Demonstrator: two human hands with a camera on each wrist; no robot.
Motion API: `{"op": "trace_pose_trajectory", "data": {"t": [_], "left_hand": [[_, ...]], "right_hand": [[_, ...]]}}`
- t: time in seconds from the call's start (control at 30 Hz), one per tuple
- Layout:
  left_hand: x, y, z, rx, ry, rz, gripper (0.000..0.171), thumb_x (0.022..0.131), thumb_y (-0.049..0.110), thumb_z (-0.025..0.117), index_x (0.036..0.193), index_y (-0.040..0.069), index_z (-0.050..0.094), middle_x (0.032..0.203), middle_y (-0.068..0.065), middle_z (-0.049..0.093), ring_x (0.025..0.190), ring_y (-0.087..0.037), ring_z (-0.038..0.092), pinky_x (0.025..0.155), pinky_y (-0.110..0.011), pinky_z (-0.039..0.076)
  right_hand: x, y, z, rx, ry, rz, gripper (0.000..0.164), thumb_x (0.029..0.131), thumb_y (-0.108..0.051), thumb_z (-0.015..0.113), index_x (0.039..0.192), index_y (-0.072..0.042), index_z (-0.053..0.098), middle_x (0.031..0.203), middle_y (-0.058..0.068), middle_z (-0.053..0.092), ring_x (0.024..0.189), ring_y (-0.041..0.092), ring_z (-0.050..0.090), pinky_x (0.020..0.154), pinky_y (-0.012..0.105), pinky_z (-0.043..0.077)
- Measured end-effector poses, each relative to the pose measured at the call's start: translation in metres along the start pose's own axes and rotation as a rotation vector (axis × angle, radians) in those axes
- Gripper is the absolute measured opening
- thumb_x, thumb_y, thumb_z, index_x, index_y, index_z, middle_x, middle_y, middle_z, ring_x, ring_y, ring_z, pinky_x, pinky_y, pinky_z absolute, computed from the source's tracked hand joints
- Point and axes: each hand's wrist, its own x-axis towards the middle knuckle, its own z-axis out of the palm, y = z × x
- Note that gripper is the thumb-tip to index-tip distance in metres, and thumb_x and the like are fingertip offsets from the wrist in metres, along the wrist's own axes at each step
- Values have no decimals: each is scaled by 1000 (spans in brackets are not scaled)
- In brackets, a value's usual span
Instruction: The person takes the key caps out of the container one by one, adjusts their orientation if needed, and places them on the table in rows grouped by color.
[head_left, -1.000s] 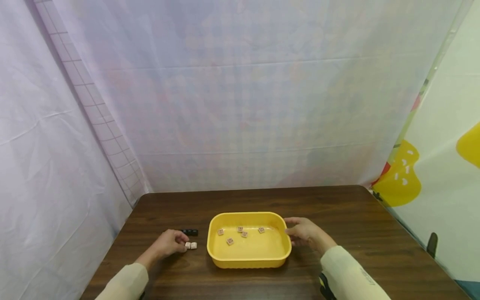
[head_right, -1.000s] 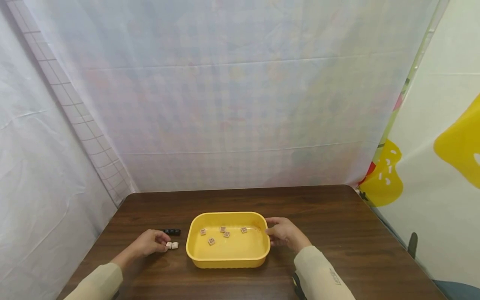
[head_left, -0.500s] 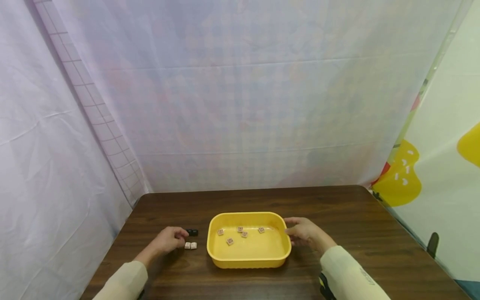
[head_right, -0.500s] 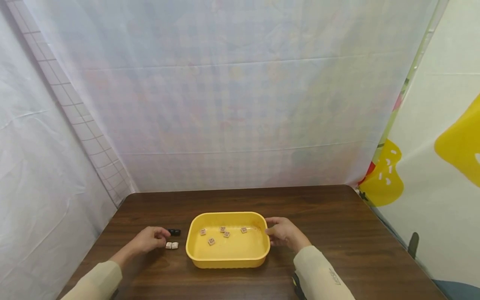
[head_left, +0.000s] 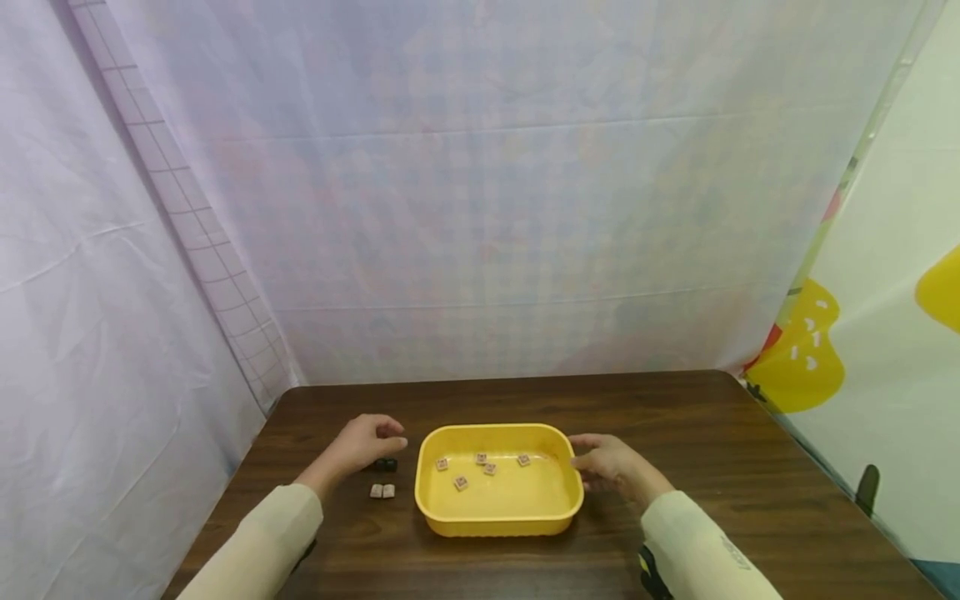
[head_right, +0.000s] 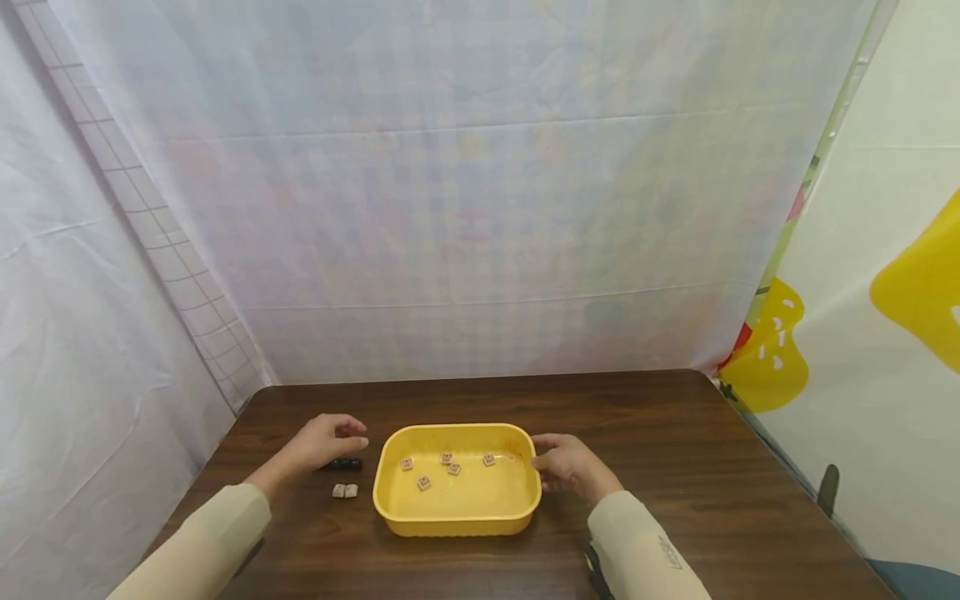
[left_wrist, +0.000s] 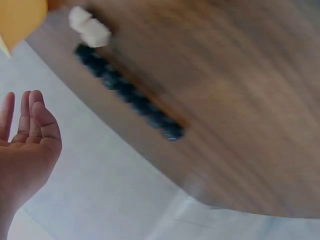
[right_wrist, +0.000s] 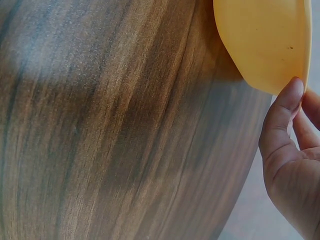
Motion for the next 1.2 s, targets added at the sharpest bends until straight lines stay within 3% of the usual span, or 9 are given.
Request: {"op": "trace_pose_trajectory", "data": {"t": [0.27,0.67,0.93,1.2], "left_hand": [[20,44,12,38,-72,42,28,90,21,74,113,4,70,101,-3,68,93,-21,63,80,-41,54],[46,98,50,174,-232,182,29,90,18,74,115,3,71,104,-6,68,97,-23,62,85,-41,52],[54,103,78,265,-339,123,31,91,19,74,119,8,70,112,-4,67,99,-20,63,83,-36,53],[56,96,96,356,-339,97,32,83,20,82,113,11,74,115,-3,68,107,-23,61,92,-37,50]], "right_hand": [[0,-1,-1,-5,4,4,52,94,2,59,144,4,44,97,18,64,71,21,61,62,32,55],[-3,-3,-2,-8,7,-20,53,93,3,61,143,5,45,100,19,65,66,21,60,60,30,54],[-1,1,0,-6,6,-22,51,93,4,60,142,4,47,97,18,65,69,22,62,60,31,55],[-1,0,1,-8,7,-18,52,93,4,60,143,4,46,94,18,64,67,20,61,59,31,55]]}}
